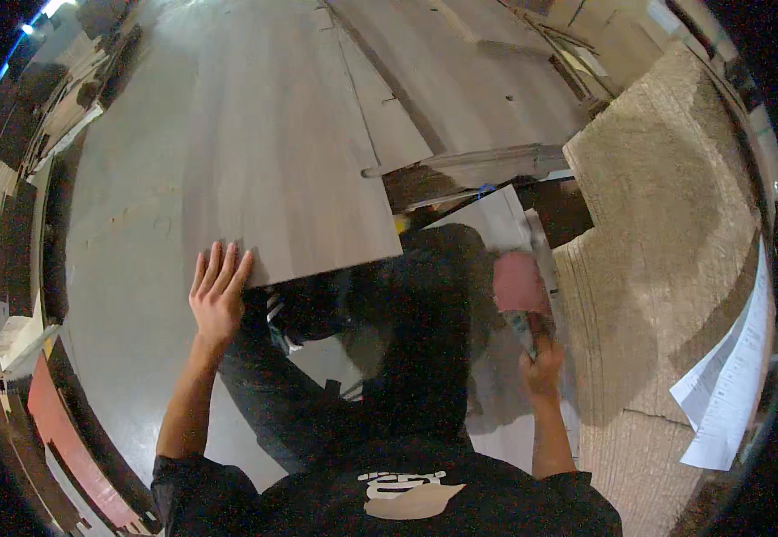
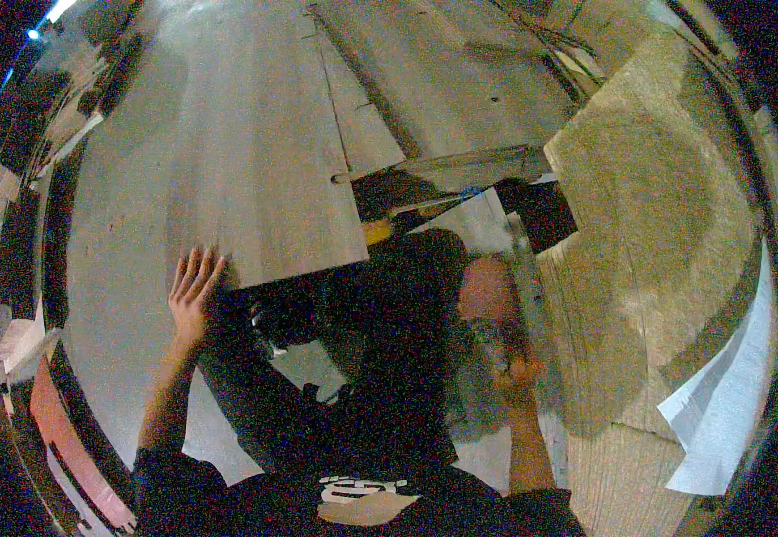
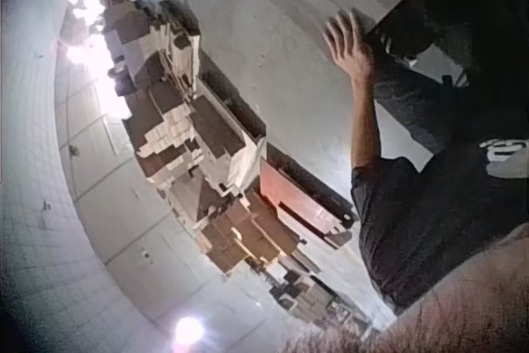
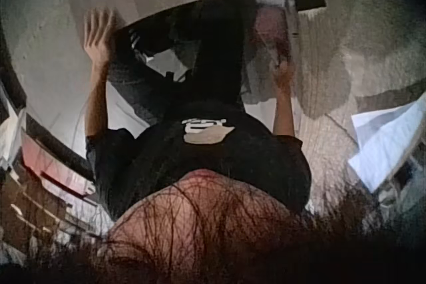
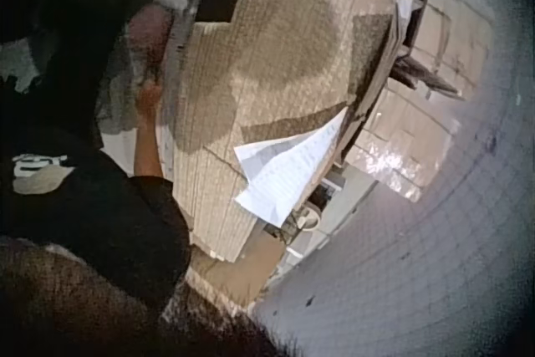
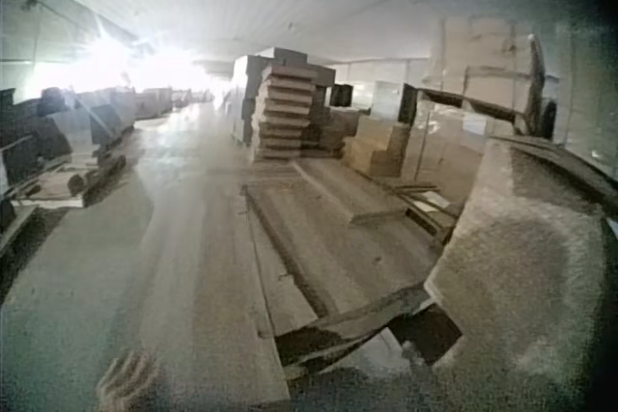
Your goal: The person is manually sanding the edges of flat wooden furniture panels using a piece of sandpaper.
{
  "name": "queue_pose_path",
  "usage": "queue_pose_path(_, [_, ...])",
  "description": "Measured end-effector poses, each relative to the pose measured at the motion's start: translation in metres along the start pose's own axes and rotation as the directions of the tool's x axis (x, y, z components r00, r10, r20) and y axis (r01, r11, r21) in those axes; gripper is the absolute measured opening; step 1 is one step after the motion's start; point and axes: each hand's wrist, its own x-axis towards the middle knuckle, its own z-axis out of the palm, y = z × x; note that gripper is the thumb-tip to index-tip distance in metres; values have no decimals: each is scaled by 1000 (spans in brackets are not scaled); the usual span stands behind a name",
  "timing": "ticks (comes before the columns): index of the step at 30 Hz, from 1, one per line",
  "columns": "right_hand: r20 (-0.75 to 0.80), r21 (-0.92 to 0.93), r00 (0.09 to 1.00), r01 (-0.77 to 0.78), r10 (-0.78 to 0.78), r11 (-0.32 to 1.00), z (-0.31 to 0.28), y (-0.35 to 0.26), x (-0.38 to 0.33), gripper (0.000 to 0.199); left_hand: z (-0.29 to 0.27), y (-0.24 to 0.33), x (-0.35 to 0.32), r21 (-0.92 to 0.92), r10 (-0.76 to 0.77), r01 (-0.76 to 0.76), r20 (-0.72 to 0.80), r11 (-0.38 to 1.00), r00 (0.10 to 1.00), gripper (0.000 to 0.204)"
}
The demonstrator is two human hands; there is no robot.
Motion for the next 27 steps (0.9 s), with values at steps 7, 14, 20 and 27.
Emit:
queue_pose_path(7, [20, 367, 994, 89, -104, 926, 39, -49, 83, 26, -64, -1, -77, -134, -39, 52, 95, 990, 995, 28])
queue_pose_path(14, [-80, 436, 936, 342, -343, 832, 104, -145, 209, 26, -114, -22, -169, -112, -215, 261, 315, 959, 925, 28])
queue_pose_path(20, [-75, 564, 767, 559, -637, 608, 183, -247, 253, 57, -148, -33, -247, 84, -319, 310, 355, 947, 879, 45])
queue_pose_path(27, [284, 916, 244, 216, -927, 338, 141, -276, 135, 72, -155, -44, -311, 182, -462, 425, 369, 887, 807, 56])
